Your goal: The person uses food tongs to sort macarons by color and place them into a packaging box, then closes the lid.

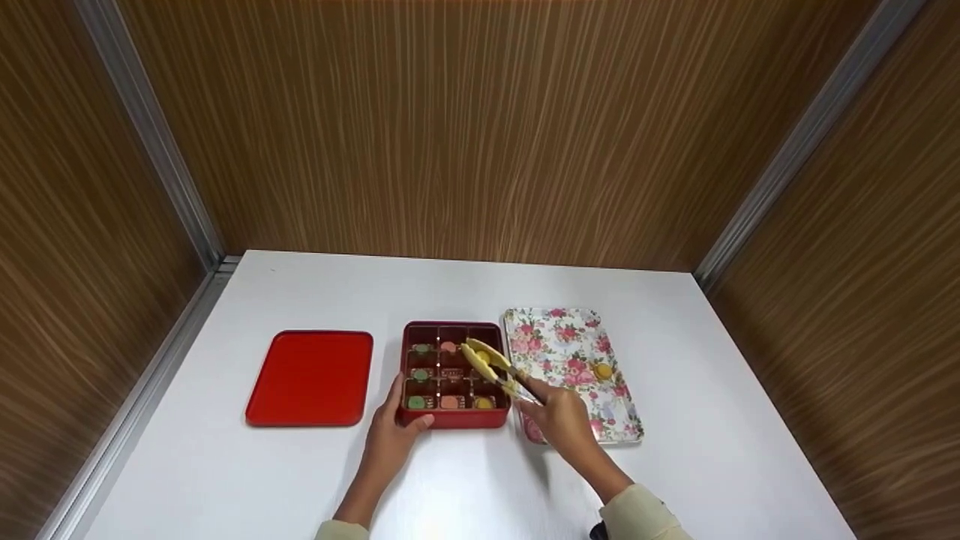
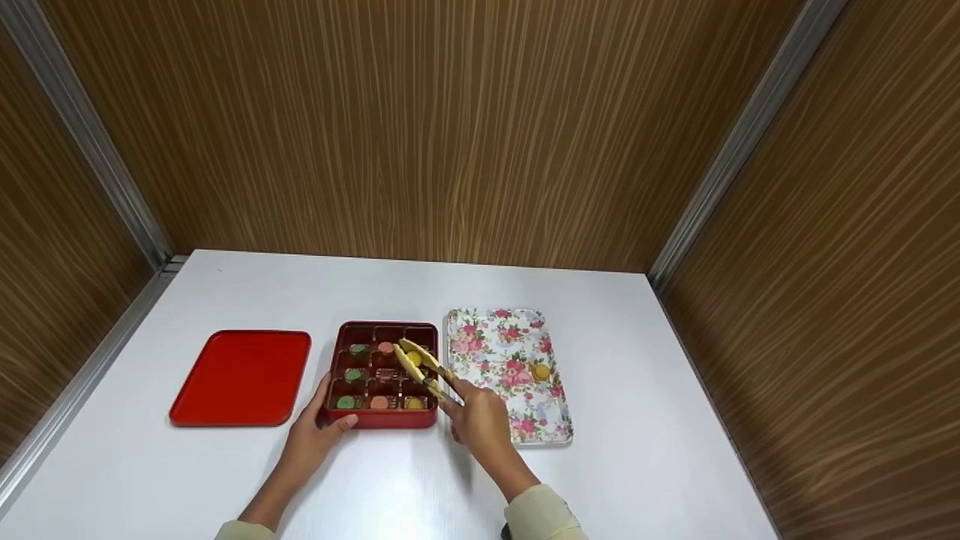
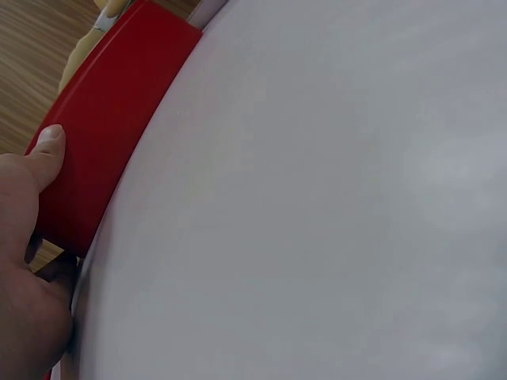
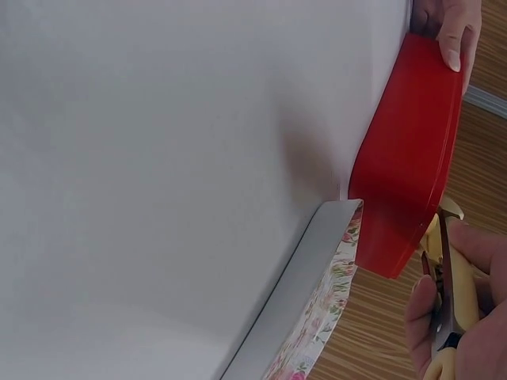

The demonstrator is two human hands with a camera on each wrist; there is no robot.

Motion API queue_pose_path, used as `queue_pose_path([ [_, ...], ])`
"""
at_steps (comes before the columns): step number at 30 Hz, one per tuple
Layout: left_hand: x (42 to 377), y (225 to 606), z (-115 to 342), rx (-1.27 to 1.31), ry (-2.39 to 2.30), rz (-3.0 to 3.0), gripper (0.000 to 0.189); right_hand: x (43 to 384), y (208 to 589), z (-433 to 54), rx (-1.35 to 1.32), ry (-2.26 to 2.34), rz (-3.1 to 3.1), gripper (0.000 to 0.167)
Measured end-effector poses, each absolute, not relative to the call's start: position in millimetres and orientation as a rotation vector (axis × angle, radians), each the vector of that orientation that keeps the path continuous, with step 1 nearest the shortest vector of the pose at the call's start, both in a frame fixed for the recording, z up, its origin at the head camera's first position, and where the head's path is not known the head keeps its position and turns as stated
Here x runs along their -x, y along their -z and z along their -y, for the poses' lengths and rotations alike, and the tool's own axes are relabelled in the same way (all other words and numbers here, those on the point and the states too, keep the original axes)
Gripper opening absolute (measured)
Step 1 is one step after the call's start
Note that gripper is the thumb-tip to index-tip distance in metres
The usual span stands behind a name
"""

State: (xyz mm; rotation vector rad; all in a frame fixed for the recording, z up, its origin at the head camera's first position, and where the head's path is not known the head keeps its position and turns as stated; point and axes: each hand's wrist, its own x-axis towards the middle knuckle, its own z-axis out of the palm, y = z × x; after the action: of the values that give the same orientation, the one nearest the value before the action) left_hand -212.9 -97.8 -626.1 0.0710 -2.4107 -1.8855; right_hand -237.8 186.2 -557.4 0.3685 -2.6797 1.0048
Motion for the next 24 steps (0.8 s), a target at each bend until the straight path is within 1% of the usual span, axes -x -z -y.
queue_pose_path([
  [9,212,627,97,-0.081,1.873,2.411,0.096,236,557,-185,-0.338,-1.013,2.709,0.047],
  [24,212,625,97,-0.078,1.88,2.419,0.096,233,551,-198,-0.364,-0.934,2.666,0.046],
])
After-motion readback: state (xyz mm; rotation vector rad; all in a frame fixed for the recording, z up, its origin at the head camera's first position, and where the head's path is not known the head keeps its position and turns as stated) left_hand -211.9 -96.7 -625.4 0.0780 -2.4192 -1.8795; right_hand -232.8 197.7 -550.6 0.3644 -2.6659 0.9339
